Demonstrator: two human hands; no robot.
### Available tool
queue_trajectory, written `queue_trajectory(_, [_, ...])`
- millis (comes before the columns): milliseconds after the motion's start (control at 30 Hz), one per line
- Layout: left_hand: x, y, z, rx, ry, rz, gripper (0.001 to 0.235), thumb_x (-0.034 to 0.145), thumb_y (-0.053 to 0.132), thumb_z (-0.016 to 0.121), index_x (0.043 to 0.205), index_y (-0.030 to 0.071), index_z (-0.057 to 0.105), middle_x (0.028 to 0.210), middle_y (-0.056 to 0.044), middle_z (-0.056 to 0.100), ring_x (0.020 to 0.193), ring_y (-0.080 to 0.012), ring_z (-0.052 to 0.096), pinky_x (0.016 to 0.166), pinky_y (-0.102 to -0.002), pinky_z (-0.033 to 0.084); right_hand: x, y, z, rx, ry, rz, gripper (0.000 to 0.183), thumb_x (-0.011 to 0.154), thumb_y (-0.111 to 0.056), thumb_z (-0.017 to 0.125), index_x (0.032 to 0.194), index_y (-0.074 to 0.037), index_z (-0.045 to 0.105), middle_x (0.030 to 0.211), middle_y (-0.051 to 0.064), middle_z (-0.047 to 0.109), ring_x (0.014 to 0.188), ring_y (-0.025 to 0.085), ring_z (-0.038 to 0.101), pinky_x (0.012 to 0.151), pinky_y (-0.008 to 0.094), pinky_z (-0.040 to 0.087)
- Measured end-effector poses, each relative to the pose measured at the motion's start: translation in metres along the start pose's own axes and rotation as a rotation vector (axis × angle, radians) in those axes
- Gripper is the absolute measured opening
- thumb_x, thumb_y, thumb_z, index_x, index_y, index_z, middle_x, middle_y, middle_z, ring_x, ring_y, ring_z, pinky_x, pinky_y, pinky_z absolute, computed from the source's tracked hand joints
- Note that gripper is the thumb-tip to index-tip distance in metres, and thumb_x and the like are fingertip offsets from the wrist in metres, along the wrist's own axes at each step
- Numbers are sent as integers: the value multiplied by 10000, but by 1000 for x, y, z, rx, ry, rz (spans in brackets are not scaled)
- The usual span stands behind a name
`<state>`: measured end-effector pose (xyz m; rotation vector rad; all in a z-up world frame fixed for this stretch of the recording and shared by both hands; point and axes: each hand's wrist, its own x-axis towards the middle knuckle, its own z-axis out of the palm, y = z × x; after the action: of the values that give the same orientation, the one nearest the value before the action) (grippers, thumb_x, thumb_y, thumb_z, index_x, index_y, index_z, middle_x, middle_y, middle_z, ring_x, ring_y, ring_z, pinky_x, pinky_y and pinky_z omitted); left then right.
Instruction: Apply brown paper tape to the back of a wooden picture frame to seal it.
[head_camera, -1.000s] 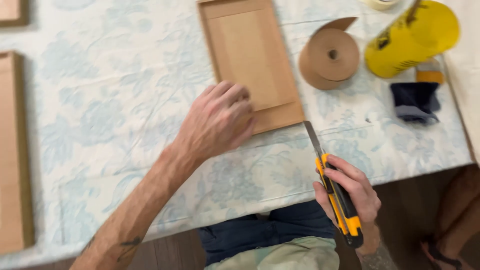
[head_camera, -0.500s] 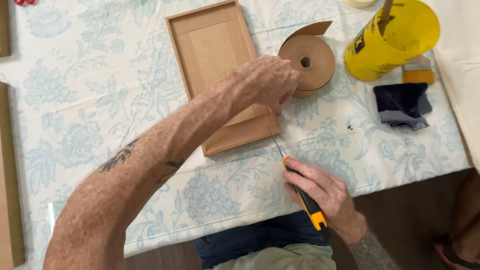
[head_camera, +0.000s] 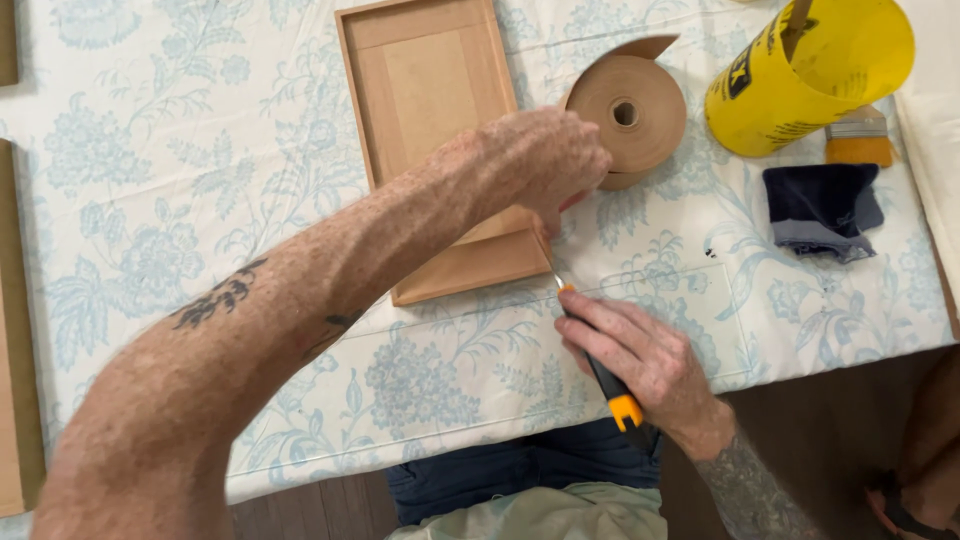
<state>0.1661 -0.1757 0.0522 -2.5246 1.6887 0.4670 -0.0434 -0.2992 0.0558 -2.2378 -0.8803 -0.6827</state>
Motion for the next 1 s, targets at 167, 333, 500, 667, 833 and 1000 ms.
queue_trajectory(167, [-23, 5, -11, 4, -116, 8, 250, 773, 438, 896, 875, 226, 812, 771, -5, 761, 745, -232, 719, 664, -377, 584, -17, -11, -1, 25, -163, -58, 211, 970, -20, 700, 1179, -6, 680, 1267, 195, 694, 1086, 293, 739, 930, 377, 637])
queue_trajectory(333, [-16, 14, -28, 83, -229, 21, 398, 783, 568, 889, 919, 205, 802, 850, 63, 767, 814, -173, 719, 783, -339, 608, -14, -19, 12, -17, -111, 11, 251, 962, -17, 733, 1205, 10, 675, 1298, 199, 680, 1100, 303, 746, 944, 378, 631])
queue_trajectory(500, [1, 14, -30, 113, -314, -1, 412, 702, 561, 921, 940, 243, 812, 960, 12, 745, 893, -222, 709, 726, -402, 592, -10, -20, 17, -95, -88, 53, 228, 973, 0, 721, 1198, 9, 686, 1298, 198, 685, 1051, 296, 747, 911, 363, 619])
queue_trajectory(667, [-2, 16, -31, 107, -313, -4, 278, 703, 435, 888, 872, 230, 807, 806, 54, 725, 761, -188, 682, 611, -365, 551, -13, -17, 20, -115, -111, 66, 267, 973, -8, 741, 1232, -2, 677, 1328, 195, 670, 1108, 307, 738, 959, 380, 616])
queue_trajectory(833, [0, 16, -31, 105, -299, 8, 154, 684, 348, 844, 752, 231, 771, 741, 61, 691, 689, -183, 657, 569, -356, 520, -14, -16, 19, -104, -119, 87, 262, 971, -10, 739, 1224, 12, 675, 1340, 211, 661, 1125, 320, 735, 970, 386, 607])
queue_trajectory(1000, [2, 15, -30, 137, -293, 28, 173, 698, 371, 849, 716, 231, 749, 695, 80, 683, 720, -156, 647, 590, -349, 518, -16, -15, 18, -96, -135, 114, 294, 963, -17, 751, 1243, 15, 667, 1359, 212, 652, 1132, 314, 736, 981, 375, 603])
